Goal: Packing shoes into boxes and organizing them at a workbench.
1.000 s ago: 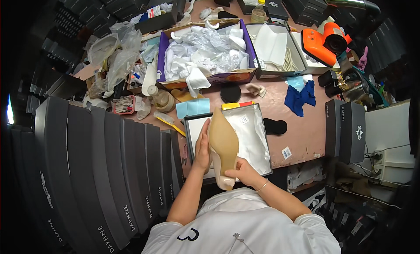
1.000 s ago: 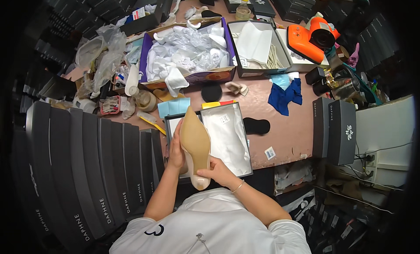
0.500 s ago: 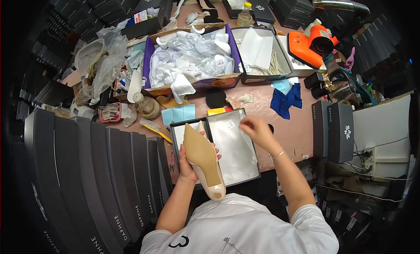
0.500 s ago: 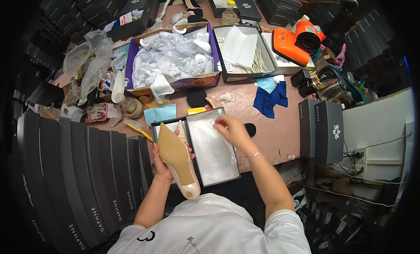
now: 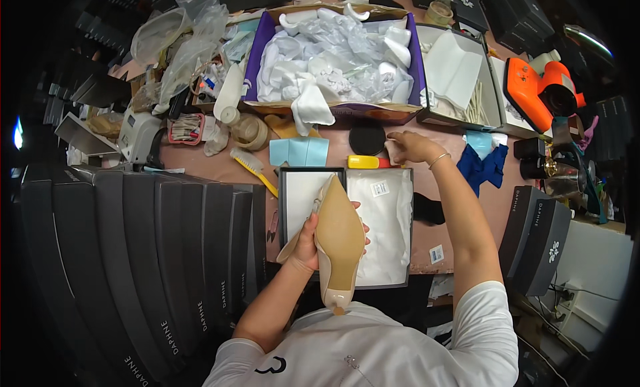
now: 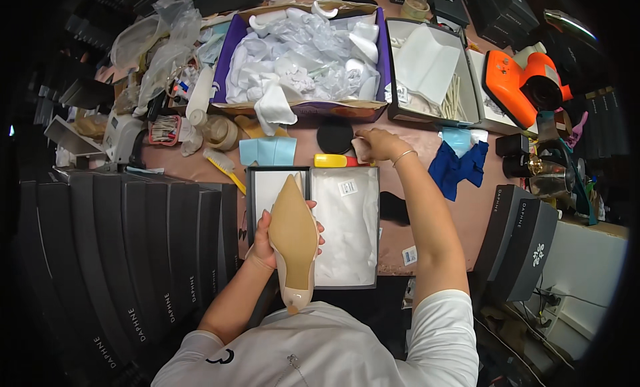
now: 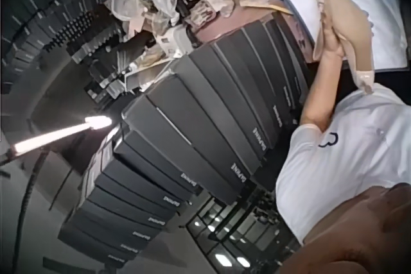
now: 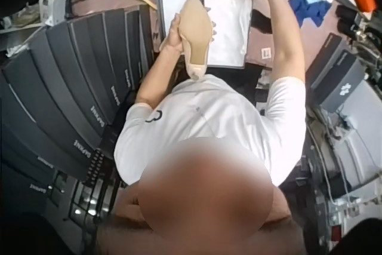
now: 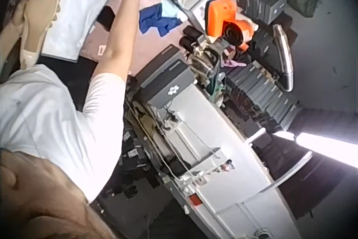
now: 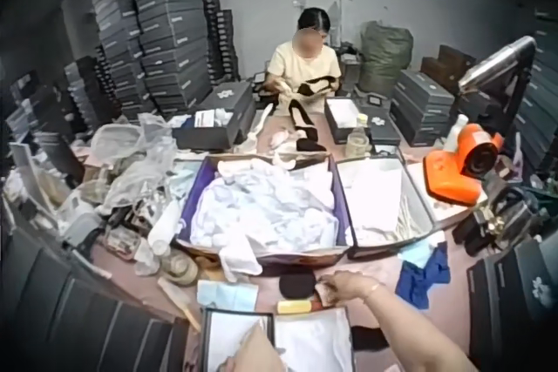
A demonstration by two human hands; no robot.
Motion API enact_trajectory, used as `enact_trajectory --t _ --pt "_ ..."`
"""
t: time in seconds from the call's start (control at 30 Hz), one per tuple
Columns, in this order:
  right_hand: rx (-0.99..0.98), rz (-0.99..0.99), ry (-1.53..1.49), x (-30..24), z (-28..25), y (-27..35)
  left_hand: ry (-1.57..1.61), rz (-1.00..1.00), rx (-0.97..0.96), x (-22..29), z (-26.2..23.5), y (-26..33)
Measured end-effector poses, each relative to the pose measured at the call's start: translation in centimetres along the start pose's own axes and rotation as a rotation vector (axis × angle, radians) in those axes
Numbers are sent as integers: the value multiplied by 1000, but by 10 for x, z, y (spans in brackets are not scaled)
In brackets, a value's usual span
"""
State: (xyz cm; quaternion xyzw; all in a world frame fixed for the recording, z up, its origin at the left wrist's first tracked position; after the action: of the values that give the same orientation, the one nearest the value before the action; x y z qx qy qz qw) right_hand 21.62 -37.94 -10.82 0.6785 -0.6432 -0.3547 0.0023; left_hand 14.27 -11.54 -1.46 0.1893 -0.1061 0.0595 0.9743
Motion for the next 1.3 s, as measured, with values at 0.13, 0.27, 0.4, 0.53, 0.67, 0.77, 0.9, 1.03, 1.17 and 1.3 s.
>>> enact_trajectory --t 0.13,0.27,0.4,0.53,0.67,0.77,0.9,1.03,1.17,1.3 --pt "182 1 268 7 0 16 -34 -6 -20 -1 3 -1" --pt "487 114 -348 -2 -38 64 -97 43 26 1 3 7" --pt "866 -82 -297 -125 -70 163 -94 85 26 -2 11 17" --pt "742 -394 -66 -266 -19 214 -12 90 182 -24 -6 28" --pt "967 -247 -206 -254 1 210 -89 19 162 -44 -1 32" --pt "971 -221 -235 -267 -2 232 -132 -4 97 -47 10 36" --pt "963 -254 -190 -276 10 250 -205 7 56 -49 24 38" --pt "993 -206 -129 -263 -14 236 -220 -13 103 -53 20 38" --pt "845 -324 -58 -275 -6 238 -265 -36 82 -53 27 34" --pt "1043 -30 -56 -151 -52 170 -236 -40 38 -47 50 24"
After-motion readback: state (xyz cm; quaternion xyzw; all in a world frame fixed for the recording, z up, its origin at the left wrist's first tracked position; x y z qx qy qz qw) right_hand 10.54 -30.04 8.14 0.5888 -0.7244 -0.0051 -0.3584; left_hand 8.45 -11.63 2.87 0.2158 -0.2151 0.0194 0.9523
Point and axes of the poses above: each hand's wrist, its own y-axis away from the middle knuckle, its own z-axis out of the palm, x = y × z, the point moved 8 cm from there along -y, towards the middle knuckle, and after that the axes turned 7 degrees about -z, right-handed, at the moved point
